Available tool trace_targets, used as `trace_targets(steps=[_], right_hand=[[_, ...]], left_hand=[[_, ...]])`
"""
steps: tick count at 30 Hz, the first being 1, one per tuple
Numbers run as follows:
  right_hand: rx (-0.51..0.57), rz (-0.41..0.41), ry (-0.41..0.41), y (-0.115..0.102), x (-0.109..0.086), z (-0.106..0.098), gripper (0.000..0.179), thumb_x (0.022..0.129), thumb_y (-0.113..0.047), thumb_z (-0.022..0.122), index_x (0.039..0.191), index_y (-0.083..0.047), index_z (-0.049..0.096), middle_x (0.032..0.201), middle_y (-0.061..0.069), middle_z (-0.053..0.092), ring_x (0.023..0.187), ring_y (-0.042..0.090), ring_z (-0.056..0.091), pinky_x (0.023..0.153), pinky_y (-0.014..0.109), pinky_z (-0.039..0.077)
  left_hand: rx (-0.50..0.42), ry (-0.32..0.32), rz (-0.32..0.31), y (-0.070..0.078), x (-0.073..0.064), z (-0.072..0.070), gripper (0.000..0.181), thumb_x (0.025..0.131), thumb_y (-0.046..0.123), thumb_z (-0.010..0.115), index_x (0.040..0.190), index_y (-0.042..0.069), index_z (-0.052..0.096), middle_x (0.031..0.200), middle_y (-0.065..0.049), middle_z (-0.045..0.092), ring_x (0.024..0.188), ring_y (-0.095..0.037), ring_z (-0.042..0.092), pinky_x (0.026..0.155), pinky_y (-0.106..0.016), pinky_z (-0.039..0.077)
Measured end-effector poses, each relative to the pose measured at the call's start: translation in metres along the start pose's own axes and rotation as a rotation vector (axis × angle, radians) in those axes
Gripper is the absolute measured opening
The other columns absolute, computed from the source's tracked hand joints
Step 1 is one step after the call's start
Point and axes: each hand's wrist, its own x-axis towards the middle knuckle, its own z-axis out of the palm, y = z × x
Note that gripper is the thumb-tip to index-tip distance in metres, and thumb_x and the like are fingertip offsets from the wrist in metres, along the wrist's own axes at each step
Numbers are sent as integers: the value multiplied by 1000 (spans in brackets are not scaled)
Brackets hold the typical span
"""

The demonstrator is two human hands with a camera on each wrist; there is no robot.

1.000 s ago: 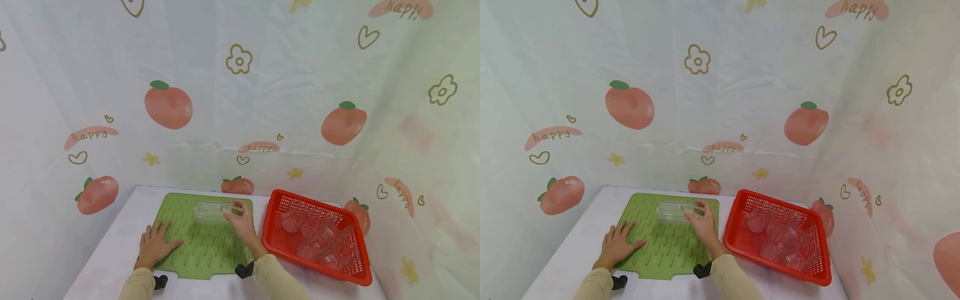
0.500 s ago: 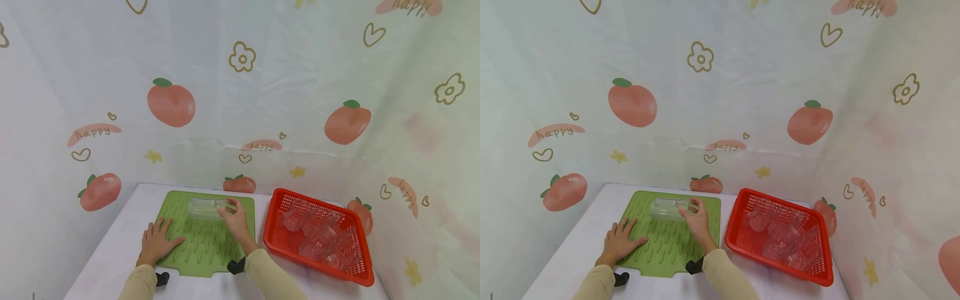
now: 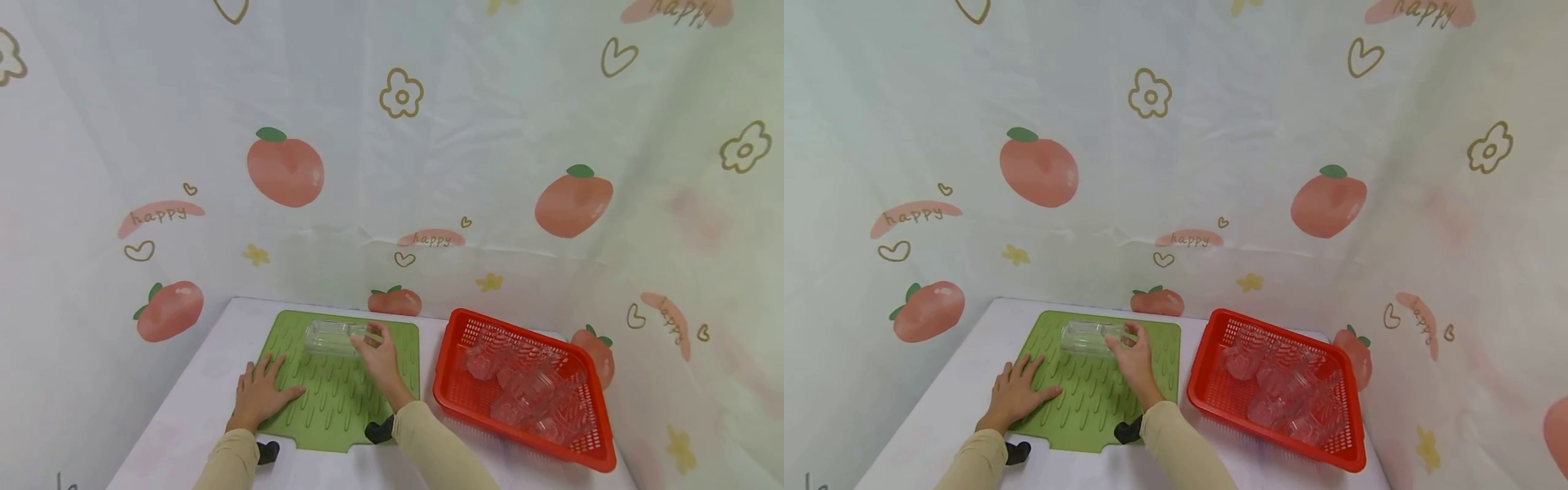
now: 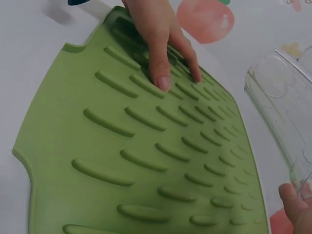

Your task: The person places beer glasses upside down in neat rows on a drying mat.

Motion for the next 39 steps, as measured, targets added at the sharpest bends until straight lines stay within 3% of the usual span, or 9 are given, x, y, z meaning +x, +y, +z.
trace_targets(steps=[6,11,17,22,28,32,36,39], right_hand=[[4,2,-25,4,2,2,57,94,-28,75,141,-7,52,142,15,53,129,38,57,96,46,56],[9,16,-32,7,1,3,55,94,-27,76,140,-9,52,142,16,53,128,38,57,94,44,57],[30,29,-58,-22,-15,5,51,96,-20,73,140,-7,51,142,20,51,130,43,54,96,48,56],[27,28,-69,-29,-19,4,49,97,-20,71,140,-7,51,141,22,50,130,43,53,97,48,55],[36,23,-76,-27,-18,4,49,97,-19,71,139,-5,51,141,24,49,131,47,52,98,49,54],[26,27,-60,-12,-13,7,49,97,-19,71,140,-6,50,142,24,50,130,44,53,99,51,54],[4,31,-47,4,-7,10,50,98,-22,70,141,-8,49,142,19,51,130,41,54,100,51,54],[-3,33,-48,8,-5,12,50,98,-23,70,142,-9,49,142,17,51,131,39,55,100,50,54]], left_hand=[[-12,-17,-1,2,3,-3,99,88,65,65,160,7,30,166,-30,15,149,-66,3,118,-79,7],[-46,3,-4,10,4,-16,92,92,59,63,158,4,32,161,-33,26,146,-68,13,117,-79,15],[-123,65,-4,18,10,-25,83,101,58,50,159,1,30,160,-34,31,149,-62,15,120,-75,14],[-302,106,18,30,18,-33,78,106,58,39,161,5,26,163,-29,27,153,-55,12,121,-73,15],[-571,57,16,51,22,-42,77,106,61,31,165,13,17,169,-19,21,156,-47,15,123,-70,17],[-667,52,47,59,23,-42,75,108,58,28,164,10,15,169,-21,20,155,-47,21,123,-67,19],[-743,44,75,64,23,-43,72,110,53,26,164,7,15,167,-25,21,150,-49,29,121,-66,28],[-768,22,58,68,21,-44,72,110,54,23,164,7,15,166,-27,21,146,-52,34,114,-65,39]])
